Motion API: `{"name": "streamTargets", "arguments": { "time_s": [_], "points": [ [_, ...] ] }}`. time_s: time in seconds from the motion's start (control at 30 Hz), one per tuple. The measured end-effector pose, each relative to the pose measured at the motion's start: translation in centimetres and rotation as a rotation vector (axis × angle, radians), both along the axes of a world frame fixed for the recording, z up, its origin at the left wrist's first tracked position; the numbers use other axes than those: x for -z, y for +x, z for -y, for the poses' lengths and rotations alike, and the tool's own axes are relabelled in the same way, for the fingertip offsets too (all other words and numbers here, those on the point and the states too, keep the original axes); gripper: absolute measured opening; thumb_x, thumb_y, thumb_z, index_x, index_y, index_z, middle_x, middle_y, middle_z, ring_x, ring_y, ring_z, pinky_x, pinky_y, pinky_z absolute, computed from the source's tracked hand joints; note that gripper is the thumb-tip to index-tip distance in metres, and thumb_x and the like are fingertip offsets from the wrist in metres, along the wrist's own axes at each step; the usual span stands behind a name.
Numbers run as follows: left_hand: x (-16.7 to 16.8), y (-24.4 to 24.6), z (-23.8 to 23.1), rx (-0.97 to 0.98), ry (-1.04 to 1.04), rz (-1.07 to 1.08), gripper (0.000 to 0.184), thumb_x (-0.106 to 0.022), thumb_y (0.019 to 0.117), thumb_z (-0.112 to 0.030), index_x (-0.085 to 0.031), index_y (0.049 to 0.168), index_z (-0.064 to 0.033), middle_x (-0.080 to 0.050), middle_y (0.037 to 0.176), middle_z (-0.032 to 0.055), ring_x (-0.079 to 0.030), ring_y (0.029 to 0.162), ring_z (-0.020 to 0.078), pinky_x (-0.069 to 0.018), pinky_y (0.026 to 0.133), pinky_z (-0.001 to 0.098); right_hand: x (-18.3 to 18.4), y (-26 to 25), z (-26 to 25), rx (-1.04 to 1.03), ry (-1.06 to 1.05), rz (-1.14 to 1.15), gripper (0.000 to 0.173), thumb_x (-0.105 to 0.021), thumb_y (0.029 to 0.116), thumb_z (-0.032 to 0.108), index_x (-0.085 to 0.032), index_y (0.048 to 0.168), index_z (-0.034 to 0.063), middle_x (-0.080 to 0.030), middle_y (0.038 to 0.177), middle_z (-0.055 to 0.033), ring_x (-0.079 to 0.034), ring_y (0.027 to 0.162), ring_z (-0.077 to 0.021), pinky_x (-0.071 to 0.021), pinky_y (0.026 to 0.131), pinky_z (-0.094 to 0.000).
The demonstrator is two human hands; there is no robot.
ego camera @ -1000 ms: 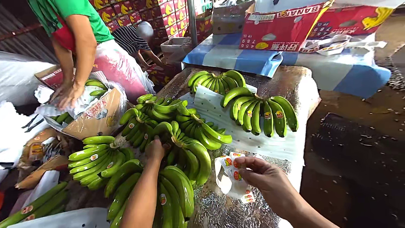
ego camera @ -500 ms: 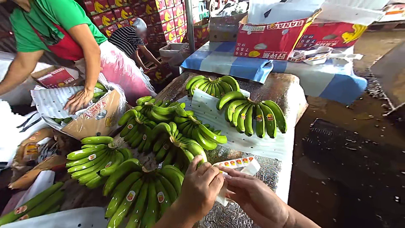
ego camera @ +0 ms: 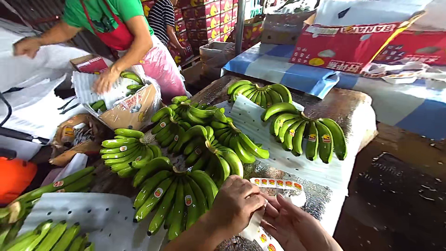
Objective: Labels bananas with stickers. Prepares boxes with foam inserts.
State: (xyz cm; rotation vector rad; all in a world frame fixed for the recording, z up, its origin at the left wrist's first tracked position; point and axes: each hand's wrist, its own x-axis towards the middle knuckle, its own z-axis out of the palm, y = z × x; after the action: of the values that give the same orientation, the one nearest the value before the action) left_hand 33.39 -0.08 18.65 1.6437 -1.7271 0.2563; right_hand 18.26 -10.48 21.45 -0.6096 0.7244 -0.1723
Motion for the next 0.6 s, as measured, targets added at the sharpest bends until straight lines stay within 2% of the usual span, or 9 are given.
{"name": "streamTargets", "arguments": {
  "time_s": [0.07, 0.17, 0.2, 0.27, 0.33, 0.4, 0.43, 0.53, 0.6],
  "points": [
    [-0.5, -0.5, -0.1, -0.029, -0.019, 0.093, 0.014, -0.064, 0.0954, -0.008, -0.072, 0.088, -0.0148, -0.075, 0.099, 0.0019, -0.071, 0.1, 0.0163, -0.0483, 0.108, 0.0429, -0.4, 0.1, -0.2, -0.007, 0.003, -0.001, 0.055, -0.014, 0.1117, 0.034, -0.059, 0.129, 0.0063, -0.074, 0.106, -0.0049, -0.071, 0.098, -0.0155, -0.0569, 0.09, -0.0341],
    [-0.4, -0.6, -0.2, -0.022, -0.057, 0.085, 0.016, -0.061, 0.0963, -0.006, -0.07, 0.086, -0.0134, -0.076, 0.101, 0.0035, -0.072, 0.106, 0.0192, -0.0472, 0.11, 0.0472, -0.3, -0.1, 0.0, -0.033, -0.007, -0.002, 0.057, -0.012, 0.1111, 0.037, -0.056, 0.132, 0.0069, -0.073, 0.108, -0.0043, -0.071, 0.099, -0.0155, -0.0567, 0.091, -0.0346],
    [-0.2, -0.1, -0.2, -0.021, -0.063, -0.009, 0.013, -0.064, 0.0955, -0.008, -0.072, 0.086, -0.0118, -0.076, 0.101, 0.0048, -0.071, 0.107, 0.02, -0.0481, 0.11, 0.045, 0.0, -0.1, 0.2, -0.03, -0.026, -0.007, 0.058, -0.011, 0.1109, 0.038, -0.057, 0.132, 0.0074, -0.074, 0.108, -0.0038, -0.07, 0.099, -0.0152, -0.0565, 0.09, -0.0343],
    [-0.7, 2.2, -0.3, -0.089, 0.005, -0.32, 0.007, -0.074, 0.0895, -0.009, -0.076, 0.084, -0.0048, -0.075, 0.097, 0.0088, -0.071, 0.104, 0.0206, -0.0539, 0.1, 0.0386, 0.3, 0.0, 0.9, 0.065, -0.115, -0.082, 0.054, -0.016, 0.1121, 0.037, -0.058, 0.126, 0.0071, -0.074, 0.105, -0.0027, -0.071, 0.097, -0.0148, -0.0574, 0.088, -0.0346],
    [-1.5, 6.4, -0.3, -0.284, 0.304, -0.592, 0.015, -0.074, 0.0914, -0.015, -0.076, 0.093, -0.0002, -0.074, 0.098, 0.0115, -0.07, 0.099, 0.0188, -0.0566, 0.093, 0.0359, 1.0, 0.0, 1.8, 0.212, -0.191, -0.155, 0.047, -0.023, 0.1127, 0.033, -0.06, 0.122, 0.0054, -0.073, 0.097, -0.0026, -0.071, 0.089, -0.0136, -0.0584, 0.083, -0.0329],
    [-0.3, 11.3, 0.5, -0.41, 0.682, -0.715, 0.027, -0.073, 0.0954, -0.022, -0.072, 0.106, 0.0025, -0.071, 0.105, 0.0176, -0.067, 0.101, 0.0269, -0.0519, 0.096, 0.0465, 1.3, 0.0, 2.5, 0.328, -0.186, -0.17, 0.041, -0.03, 0.1125, 0.028, -0.063, 0.114, 0.0045, -0.076, 0.092, -0.0046, -0.074, 0.082, -0.0137, -0.061, 0.075, -0.0297],
    [0.9, 13.1, 1.0, -0.429, 0.807, -0.72, 0.029, -0.073, 0.0957, -0.022, -0.071, 0.109, 0.0037, -0.07, 0.106, 0.0197, -0.067, 0.101, 0.0295, -0.0511, 0.096, 0.0497, 1.1, 0.0, 2.7, 0.352, -0.172, -0.165, 0.039, -0.031, 0.1126, 0.026, -0.063, 0.113, 0.0044, -0.077, 0.092, -0.0056, -0.075, 0.081, -0.0143, -0.0616, 0.074, -0.029],
    [3.2, 14.9, 2.9, -0.451, 0.97, -0.7, 0.026, -0.074, 0.0947, -0.018, -0.07, 0.108, 0.005, -0.07, 0.102, 0.017, -0.066, 0.092, 0.0233, -0.0522, 0.09, 0.0432, 0.5, 0.0, 3.0, 0.369, -0.135, -0.156, 0.038, -0.031, 0.1126, 0.025, -0.063, 0.112, 0.004, -0.077, 0.092, -0.0073, -0.075, 0.08, -0.016, -0.0618, 0.073, -0.0293],
    [4.2, 14.8, 4.0, -0.531, 1.019, -0.744, 0.028, -0.074, 0.0916, -0.013, -0.068, 0.111, 0.007, -0.07, 0.107, 0.019, -0.067, 0.094, 0.0257, -0.0527, 0.092, 0.0451, 0.4, -0.1, 3.1, 0.369, -0.124, -0.147, 0.04, -0.03, 0.1126, 0.025, -0.063, 0.114, 0.0032, -0.077, 0.092, -0.0083, -0.075, 0.08, -0.0171, -0.062, 0.073, -0.0301]
  ]
}}
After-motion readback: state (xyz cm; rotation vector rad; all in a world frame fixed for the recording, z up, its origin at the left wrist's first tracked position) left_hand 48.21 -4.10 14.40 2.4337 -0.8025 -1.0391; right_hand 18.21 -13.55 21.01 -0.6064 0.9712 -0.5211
